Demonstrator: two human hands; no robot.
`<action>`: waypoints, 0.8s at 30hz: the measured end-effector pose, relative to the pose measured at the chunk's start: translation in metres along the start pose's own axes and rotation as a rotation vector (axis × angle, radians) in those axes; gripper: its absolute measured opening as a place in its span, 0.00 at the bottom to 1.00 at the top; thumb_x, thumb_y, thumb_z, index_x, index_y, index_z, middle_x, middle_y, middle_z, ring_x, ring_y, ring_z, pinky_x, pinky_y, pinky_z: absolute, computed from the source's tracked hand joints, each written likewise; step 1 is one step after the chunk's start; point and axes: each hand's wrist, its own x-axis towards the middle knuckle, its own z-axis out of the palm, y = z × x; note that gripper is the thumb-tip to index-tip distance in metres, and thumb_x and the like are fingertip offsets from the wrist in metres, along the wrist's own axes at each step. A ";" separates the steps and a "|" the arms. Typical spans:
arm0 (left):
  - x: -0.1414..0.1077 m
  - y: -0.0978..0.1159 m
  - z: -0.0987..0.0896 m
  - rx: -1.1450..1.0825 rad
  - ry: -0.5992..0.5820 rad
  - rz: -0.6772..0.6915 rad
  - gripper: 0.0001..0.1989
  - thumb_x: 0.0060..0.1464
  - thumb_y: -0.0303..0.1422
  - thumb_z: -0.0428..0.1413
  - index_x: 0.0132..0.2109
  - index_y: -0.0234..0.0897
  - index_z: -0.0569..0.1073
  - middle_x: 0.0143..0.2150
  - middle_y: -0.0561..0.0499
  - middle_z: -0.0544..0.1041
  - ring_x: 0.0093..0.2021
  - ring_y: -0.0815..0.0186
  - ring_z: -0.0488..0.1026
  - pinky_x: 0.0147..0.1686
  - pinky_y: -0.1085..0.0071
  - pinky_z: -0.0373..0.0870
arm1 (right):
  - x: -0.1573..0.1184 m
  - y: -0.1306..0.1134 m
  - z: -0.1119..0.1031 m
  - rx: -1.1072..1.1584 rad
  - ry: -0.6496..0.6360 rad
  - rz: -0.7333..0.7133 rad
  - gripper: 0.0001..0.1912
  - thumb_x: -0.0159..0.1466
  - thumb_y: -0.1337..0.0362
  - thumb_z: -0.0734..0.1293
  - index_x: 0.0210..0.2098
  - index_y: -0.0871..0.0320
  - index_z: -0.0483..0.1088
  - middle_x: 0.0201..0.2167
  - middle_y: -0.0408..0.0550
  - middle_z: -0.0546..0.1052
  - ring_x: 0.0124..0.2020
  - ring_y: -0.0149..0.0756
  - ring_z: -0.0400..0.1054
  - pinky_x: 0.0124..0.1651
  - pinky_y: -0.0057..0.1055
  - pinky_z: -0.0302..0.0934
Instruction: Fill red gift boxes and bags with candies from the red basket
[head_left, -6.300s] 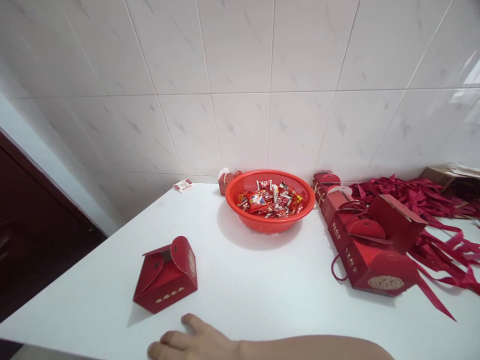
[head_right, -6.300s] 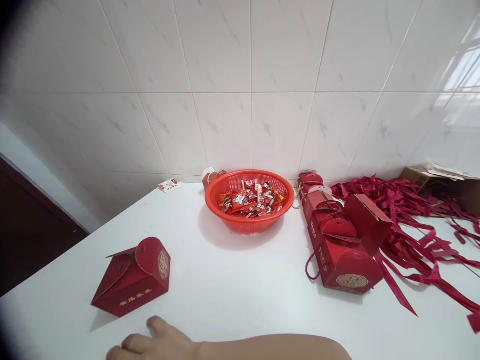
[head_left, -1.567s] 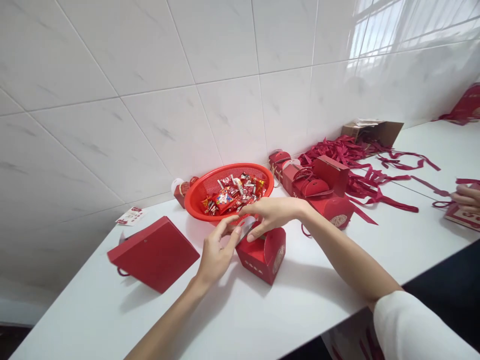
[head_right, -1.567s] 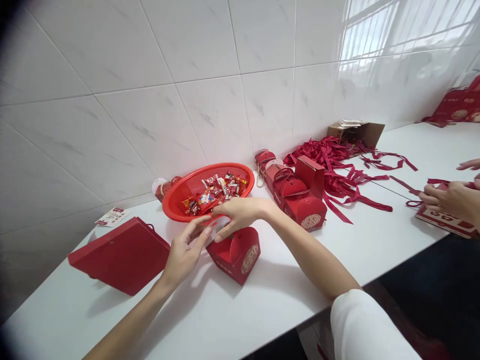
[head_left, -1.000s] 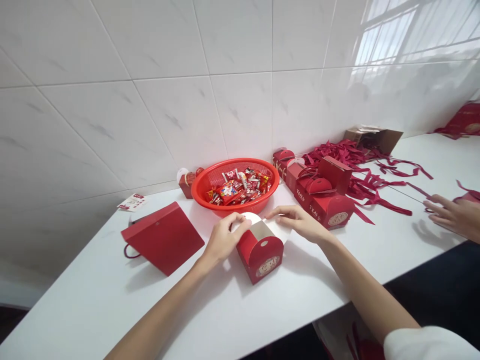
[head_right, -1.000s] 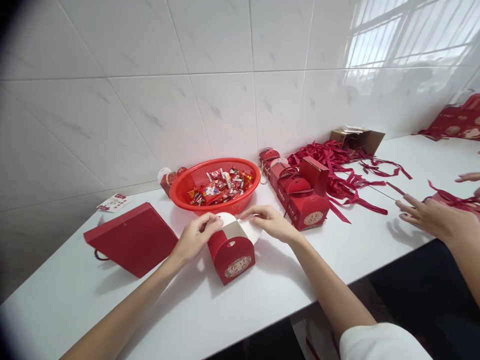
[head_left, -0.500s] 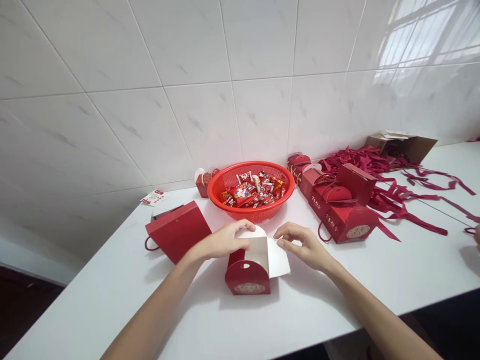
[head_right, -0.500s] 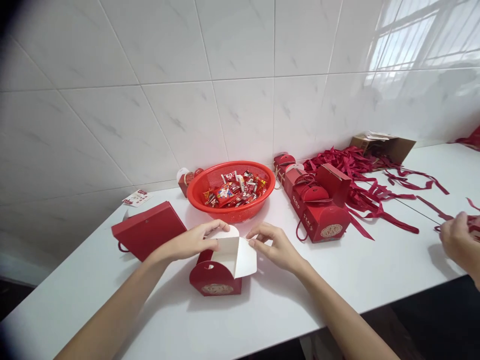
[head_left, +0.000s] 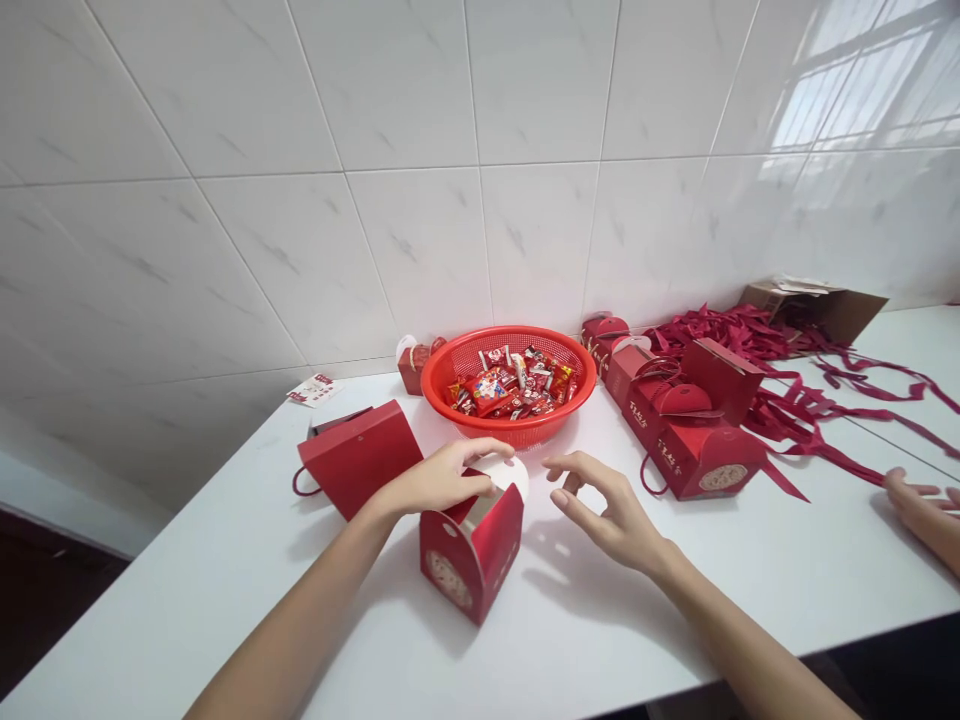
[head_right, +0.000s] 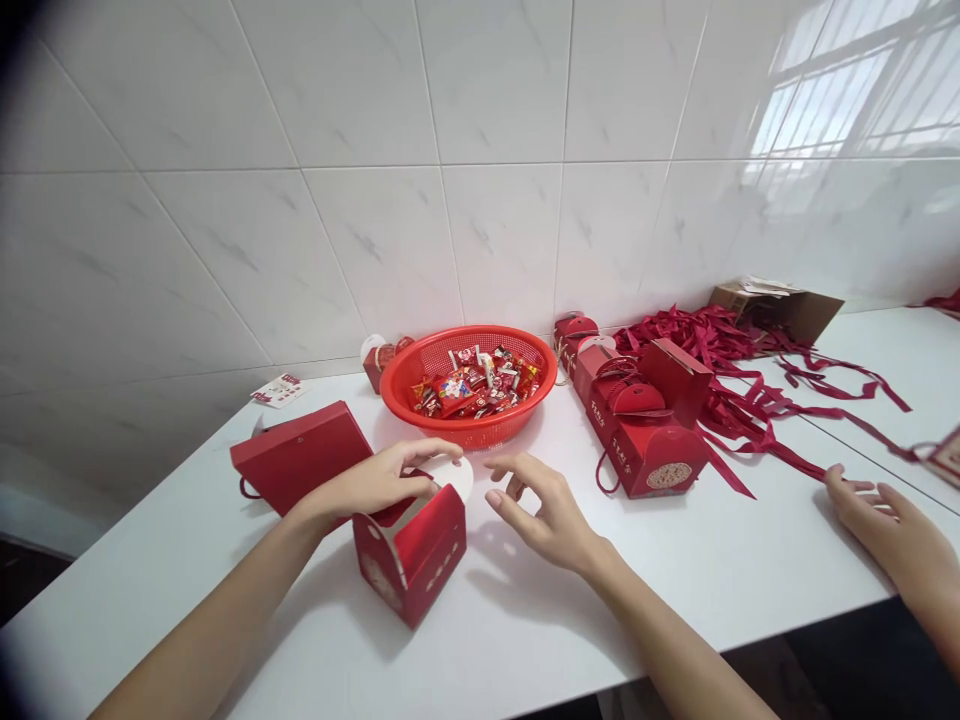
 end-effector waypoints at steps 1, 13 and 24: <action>0.000 0.003 0.005 -0.017 0.063 0.018 0.23 0.47 0.30 0.54 0.53 0.39 0.75 0.57 0.48 0.77 0.56 0.55 0.73 0.58 0.63 0.67 | 0.001 -0.002 -0.001 0.000 -0.016 -0.008 0.16 0.71 0.54 0.61 0.53 0.56 0.70 0.34 0.46 0.77 0.29 0.31 0.69 0.37 0.29 0.65; 0.000 0.008 0.009 -0.155 0.389 -0.003 0.15 0.48 0.34 0.49 0.39 0.38 0.78 0.45 0.50 0.81 0.44 0.58 0.76 0.43 0.65 0.74 | 0.015 -0.030 -0.009 -0.319 -0.174 -0.204 0.26 0.73 0.47 0.57 0.53 0.59 0.74 0.27 0.47 0.75 0.26 0.32 0.65 0.31 0.28 0.56; 0.001 -0.004 0.000 -0.278 0.191 0.032 0.20 0.45 0.28 0.50 0.42 0.38 0.82 0.53 0.49 0.80 0.56 0.57 0.74 0.54 0.65 0.69 | 0.017 -0.035 -0.009 -0.361 -0.131 -0.170 0.23 0.75 0.52 0.53 0.57 0.56 0.71 0.39 0.51 0.75 0.32 0.33 0.69 0.35 0.30 0.63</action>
